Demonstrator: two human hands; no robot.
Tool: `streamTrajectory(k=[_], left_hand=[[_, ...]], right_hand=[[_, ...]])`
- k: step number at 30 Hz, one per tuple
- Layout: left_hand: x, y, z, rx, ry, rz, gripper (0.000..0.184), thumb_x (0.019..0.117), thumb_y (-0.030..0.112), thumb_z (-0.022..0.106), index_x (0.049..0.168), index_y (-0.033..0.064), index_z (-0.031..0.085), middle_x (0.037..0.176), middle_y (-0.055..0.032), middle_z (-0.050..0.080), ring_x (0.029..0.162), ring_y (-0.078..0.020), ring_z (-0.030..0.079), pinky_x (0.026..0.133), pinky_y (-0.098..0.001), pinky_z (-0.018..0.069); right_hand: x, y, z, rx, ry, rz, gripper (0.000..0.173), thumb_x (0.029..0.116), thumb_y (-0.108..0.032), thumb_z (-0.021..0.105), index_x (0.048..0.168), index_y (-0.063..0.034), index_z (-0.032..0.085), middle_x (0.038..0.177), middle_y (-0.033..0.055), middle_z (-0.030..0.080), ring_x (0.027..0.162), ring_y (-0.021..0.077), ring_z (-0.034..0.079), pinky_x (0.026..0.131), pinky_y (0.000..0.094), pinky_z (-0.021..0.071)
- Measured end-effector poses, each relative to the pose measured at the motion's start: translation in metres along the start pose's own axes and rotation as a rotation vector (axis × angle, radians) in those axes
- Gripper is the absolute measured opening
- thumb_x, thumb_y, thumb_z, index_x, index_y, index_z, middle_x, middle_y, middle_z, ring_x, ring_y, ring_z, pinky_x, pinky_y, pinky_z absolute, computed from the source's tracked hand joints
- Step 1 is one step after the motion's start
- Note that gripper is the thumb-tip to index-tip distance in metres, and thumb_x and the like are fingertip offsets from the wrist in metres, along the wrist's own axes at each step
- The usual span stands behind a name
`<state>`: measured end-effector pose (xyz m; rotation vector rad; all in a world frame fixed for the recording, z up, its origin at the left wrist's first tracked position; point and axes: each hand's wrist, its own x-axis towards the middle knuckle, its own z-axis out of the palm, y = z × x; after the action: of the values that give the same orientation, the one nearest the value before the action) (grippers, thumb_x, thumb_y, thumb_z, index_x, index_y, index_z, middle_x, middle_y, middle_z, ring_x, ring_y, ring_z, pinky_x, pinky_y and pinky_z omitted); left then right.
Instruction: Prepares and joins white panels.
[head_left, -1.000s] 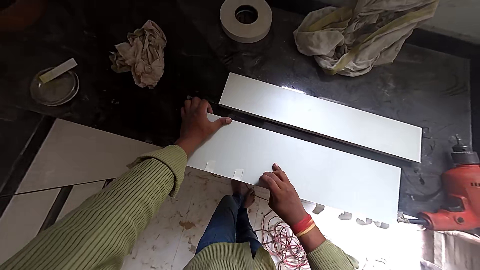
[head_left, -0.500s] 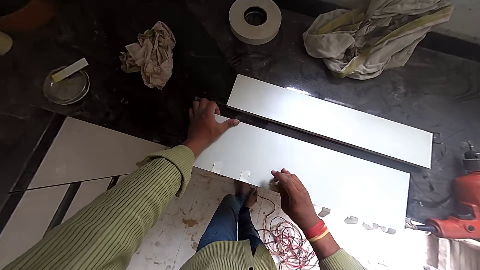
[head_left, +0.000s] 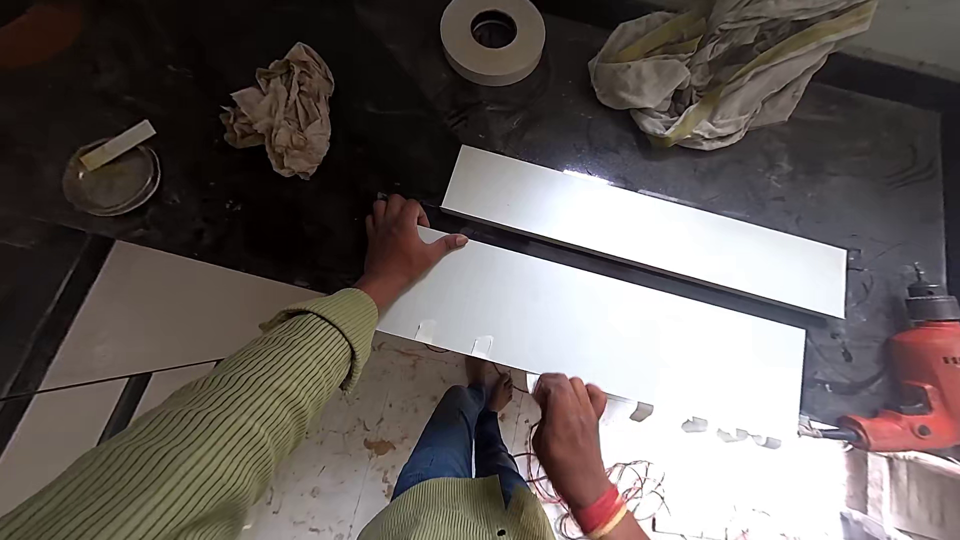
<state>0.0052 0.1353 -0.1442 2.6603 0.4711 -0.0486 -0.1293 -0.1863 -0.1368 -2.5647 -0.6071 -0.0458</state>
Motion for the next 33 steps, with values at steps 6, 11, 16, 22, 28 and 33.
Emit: streamTrajectory(k=[6,11,16,22,28,33], left_hand=[[0.001,0.001,0.0,0.007,0.016,-0.008,0.075,0.0761,0.077,0.071,0.1,0.0058,0.063,0.114,-0.0185,0.057,0.118,-0.0417,0.05,0.099,-0.061,0.0382],[-0.001,-0.002,0.002,0.014,0.016,-0.006,0.076,0.0759,0.079,0.069,0.1,0.007,0.063,0.114,-0.017,0.057,0.117,-0.0394,0.051,0.098,-0.0589,0.0387],[0.0,-0.004,0.004,0.008,0.038,0.01,0.076,0.0751,0.079,0.069,0.098,0.0069,0.064,0.112,-0.0158,0.059,0.116,-0.039,0.052,0.097,-0.0584,0.0397],[0.0,-0.006,0.004,-0.011,0.037,0.007,0.075,0.0744,0.079,0.07,0.099,0.0081,0.064,0.112,-0.0147,0.059,0.115,-0.0375,0.052,0.098,-0.0565,0.0398],[0.002,-0.006,0.004,-0.019,0.039,0.008,0.075,0.0733,0.08,0.071,0.098,0.0091,0.064,0.111,-0.0136,0.059,0.115,-0.0362,0.052,0.097,-0.0558,0.0395],[0.001,-0.009,0.005,-0.015,0.027,0.009,0.074,0.0729,0.08,0.07,0.097,0.0101,0.063,0.11,-0.0121,0.058,0.114,-0.0346,0.052,0.097,-0.0537,0.0394]], right_hand=[[-0.047,-0.031,-0.002,0.023,0.103,0.002,0.016,0.098,-0.018,0.058,0.108,-0.0162,0.071,0.095,-0.0049,0.076,0.08,0.0112,0.067,0.1,0.0436,0.0444],[0.018,-0.031,-0.001,0.342,0.021,-0.126,0.017,0.099,-0.014,0.058,0.113,-0.0101,0.068,0.099,0.0024,0.074,0.096,0.0174,0.071,0.096,0.0418,0.0566],[0.08,-0.017,0.04,0.237,-0.148,-0.339,0.045,0.0929,0.001,0.057,0.136,-0.0114,0.061,0.115,0.004,0.072,0.108,0.0239,0.069,0.109,0.0468,0.0478],[0.082,-0.005,0.049,0.256,-0.153,-0.503,0.038,0.0916,0.004,0.055,0.127,-0.0079,0.064,0.113,0.0043,0.071,0.106,0.0216,0.069,0.118,0.0456,0.0405],[0.084,-0.001,0.047,0.322,-0.146,-0.465,0.025,0.0912,0.0,0.054,0.113,-0.0067,0.063,0.107,0.004,0.072,0.114,0.0204,0.068,0.117,0.0392,0.0427],[0.08,-0.002,0.047,0.323,-0.151,-0.462,0.026,0.095,-0.003,0.053,0.118,-0.0054,0.064,0.108,0.0036,0.072,0.108,0.0171,0.07,0.117,0.0398,0.0435]])
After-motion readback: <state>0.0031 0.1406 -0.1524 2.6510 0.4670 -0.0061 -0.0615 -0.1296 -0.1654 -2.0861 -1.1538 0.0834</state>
